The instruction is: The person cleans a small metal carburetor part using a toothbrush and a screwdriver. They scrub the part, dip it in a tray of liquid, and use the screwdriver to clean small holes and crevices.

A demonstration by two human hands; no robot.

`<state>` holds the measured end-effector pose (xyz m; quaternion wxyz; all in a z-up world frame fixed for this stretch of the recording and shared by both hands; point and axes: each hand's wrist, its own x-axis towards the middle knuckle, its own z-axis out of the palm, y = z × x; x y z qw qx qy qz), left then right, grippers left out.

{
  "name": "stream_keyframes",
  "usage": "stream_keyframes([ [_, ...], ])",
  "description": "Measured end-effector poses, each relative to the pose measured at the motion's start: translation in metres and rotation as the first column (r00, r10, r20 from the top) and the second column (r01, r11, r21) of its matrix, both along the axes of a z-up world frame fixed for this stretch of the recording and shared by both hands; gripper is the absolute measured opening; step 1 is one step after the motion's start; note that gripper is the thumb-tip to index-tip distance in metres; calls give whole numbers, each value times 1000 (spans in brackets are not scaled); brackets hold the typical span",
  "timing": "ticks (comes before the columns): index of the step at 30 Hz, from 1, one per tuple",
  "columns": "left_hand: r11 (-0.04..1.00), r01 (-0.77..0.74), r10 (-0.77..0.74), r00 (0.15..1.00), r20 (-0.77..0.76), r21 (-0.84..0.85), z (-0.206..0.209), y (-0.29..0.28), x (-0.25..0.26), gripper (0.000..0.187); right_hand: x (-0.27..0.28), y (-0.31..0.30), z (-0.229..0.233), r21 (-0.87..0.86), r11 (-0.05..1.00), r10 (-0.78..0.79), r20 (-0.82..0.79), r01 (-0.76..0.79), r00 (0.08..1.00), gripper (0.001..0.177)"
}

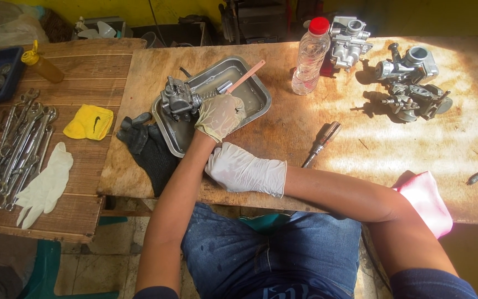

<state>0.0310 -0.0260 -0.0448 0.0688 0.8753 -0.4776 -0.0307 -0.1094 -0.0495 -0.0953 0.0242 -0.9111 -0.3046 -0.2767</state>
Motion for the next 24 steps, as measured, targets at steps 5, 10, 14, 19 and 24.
stream_keyframes([
  [5, 1000, 4, -4, 1000, 11, 11, 0, -2, 3, 25, 0, 0, 3, -3, 1000, 3, 12, -3, 1000, 22],
  [10, 1000, -5, 6, 998, -66, 11, 16, -1, -6, 33, -4, 2, 14, 10, 1000, -18, -13, 18, 1000, 22],
  [14, 997, -17, 19, 999, -34, 79, 26, -2, -11, 35, -4, 5, 18, 19, 1000, -11, -13, 11, 1000, 21],
  [19, 990, -22, 32, 997, -66, 136, 27, -5, -4, 39, -5, 5, 22, 25, 1000, -18, -27, 19, 999, 22],
  [24, 984, -25, 31, 999, -27, 178, 25, -8, -3, 46, -12, 3, 32, 41, 999, 23, -27, -22, 999, 22],
])
